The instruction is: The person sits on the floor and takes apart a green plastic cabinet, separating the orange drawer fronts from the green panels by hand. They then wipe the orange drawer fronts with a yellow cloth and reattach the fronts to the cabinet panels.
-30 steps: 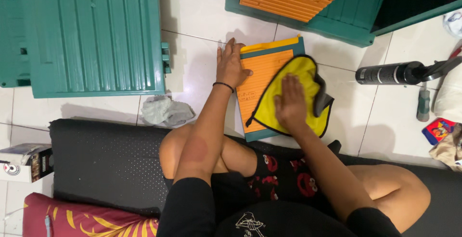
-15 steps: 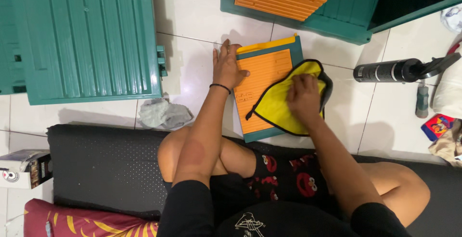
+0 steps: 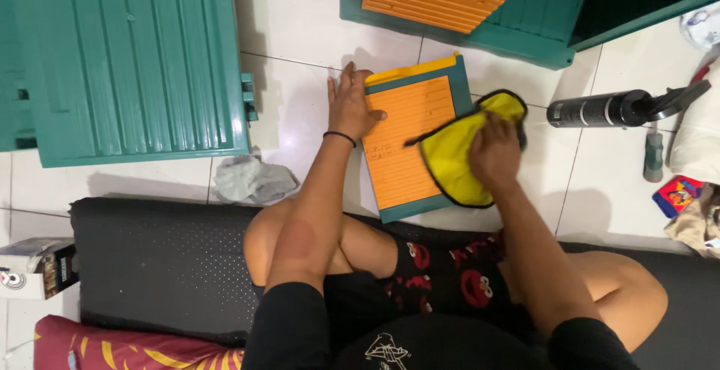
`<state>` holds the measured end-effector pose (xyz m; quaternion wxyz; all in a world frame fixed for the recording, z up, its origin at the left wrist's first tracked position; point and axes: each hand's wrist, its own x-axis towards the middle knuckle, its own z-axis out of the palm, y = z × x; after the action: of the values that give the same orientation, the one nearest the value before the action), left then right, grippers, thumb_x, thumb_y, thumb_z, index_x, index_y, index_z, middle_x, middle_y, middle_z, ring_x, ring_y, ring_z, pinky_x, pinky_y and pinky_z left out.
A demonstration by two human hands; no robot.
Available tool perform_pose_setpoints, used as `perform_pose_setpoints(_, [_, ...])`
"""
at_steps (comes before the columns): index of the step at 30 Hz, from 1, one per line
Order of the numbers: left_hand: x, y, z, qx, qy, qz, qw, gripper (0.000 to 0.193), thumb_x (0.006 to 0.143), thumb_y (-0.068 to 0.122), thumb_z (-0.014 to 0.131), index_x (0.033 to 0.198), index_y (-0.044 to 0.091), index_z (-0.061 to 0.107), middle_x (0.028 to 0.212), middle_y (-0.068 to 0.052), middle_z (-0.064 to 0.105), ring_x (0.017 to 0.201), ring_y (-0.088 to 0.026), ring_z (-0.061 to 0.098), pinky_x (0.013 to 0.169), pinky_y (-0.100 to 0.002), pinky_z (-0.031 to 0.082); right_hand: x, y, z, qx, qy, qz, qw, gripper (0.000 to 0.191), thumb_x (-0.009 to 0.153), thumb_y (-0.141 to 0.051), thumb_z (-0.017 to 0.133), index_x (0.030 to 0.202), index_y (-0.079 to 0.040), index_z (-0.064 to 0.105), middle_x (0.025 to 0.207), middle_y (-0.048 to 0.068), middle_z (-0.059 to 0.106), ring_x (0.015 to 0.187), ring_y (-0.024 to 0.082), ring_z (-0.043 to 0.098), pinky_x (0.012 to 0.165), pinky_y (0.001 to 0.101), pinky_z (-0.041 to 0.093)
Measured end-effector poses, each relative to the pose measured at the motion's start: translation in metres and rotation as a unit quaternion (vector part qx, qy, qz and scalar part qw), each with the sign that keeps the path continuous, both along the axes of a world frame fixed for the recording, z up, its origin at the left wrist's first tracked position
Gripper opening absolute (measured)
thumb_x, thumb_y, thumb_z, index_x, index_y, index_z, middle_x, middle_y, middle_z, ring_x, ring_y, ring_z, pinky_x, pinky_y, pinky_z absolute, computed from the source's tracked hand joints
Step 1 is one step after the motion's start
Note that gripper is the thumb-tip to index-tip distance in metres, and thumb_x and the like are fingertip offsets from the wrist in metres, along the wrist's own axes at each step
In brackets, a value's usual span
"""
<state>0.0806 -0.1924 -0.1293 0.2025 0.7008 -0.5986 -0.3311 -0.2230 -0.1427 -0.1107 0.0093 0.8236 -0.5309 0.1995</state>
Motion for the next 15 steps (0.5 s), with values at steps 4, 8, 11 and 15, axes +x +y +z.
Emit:
perform_pose_setpoints(4, [0.0, -0.003, 0.005, 0.014, 0.003, 0.002, 1.0, 0.086, 0.062, 0.026, 0.095, 0.136, 0.017, 0.052, 0.16, -0.019, 0.03, 0.15, -0.032, 0.029, 0.126, -0.053, 0.005, -0.022, 0.011, -0.006, 0.032, -0.027, -0.026, 0.999, 0.031, 0.1, -0.008, 0.059, 0.126, 0.008, 0.063, 0.136, 0.028, 0.063, 0.123, 0.047, 0.059, 0.108, 0.0508, 0.048])
perform_pose_setpoints(8, [0.0, -0.001, 0.007, 0.015, 0.0, 0.003, 1.0, 0.087, 0.063, 0.027, 0.095, 0.138, 0.017, 0.051, 0.161, -0.02, 0.029, 0.15, -0.032, 0.03, 0.126, -0.053, 0.005, 0.031, 0.043, -0.007, 0.06, 0.089, -0.006, 0.994, 0.06, 0.092, -0.016, 0.057, 0.142, 0.016, 0.049, 0.153, 0.032, 0.047, 0.142, 0.047, 0.046, 0.119, 0.0534, 0.035])
perform_pose_setpoints(11, [-0.001, -0.002, 0.005, 0.011, -0.003, -0.002, 1.0, 0.087, 0.063, 0.028, 0.095, 0.138, 0.017, 0.05, 0.162, -0.02, 0.028, 0.151, -0.032, 0.028, 0.126, -0.054, 0.006, 0.082, 0.058, 0.002, 0.203, 0.067, 0.098, 0.972, 0.063, 0.09, -0.025, 0.059, 0.144, 0.006, 0.047, 0.153, 0.027, 0.045, 0.146, 0.044, 0.038, 0.121, 0.052, 0.027])
perform_pose_setpoints(15, [-0.001, -0.002, 0.003, -0.005, -0.011, -0.015, 1.0, 0.088, 0.064, 0.027, 0.094, 0.139, 0.015, 0.049, 0.161, -0.02, 0.029, 0.152, -0.034, 0.027, 0.126, -0.054, 0.008, 0.11, 0.031, 0.022, 0.218, 0.02, 0.218, 0.951, 0.065, 0.093, -0.024, 0.058, 0.149, 0.004, 0.043, 0.156, 0.025, 0.044, 0.148, 0.041, 0.037, 0.122, 0.0509, 0.023])
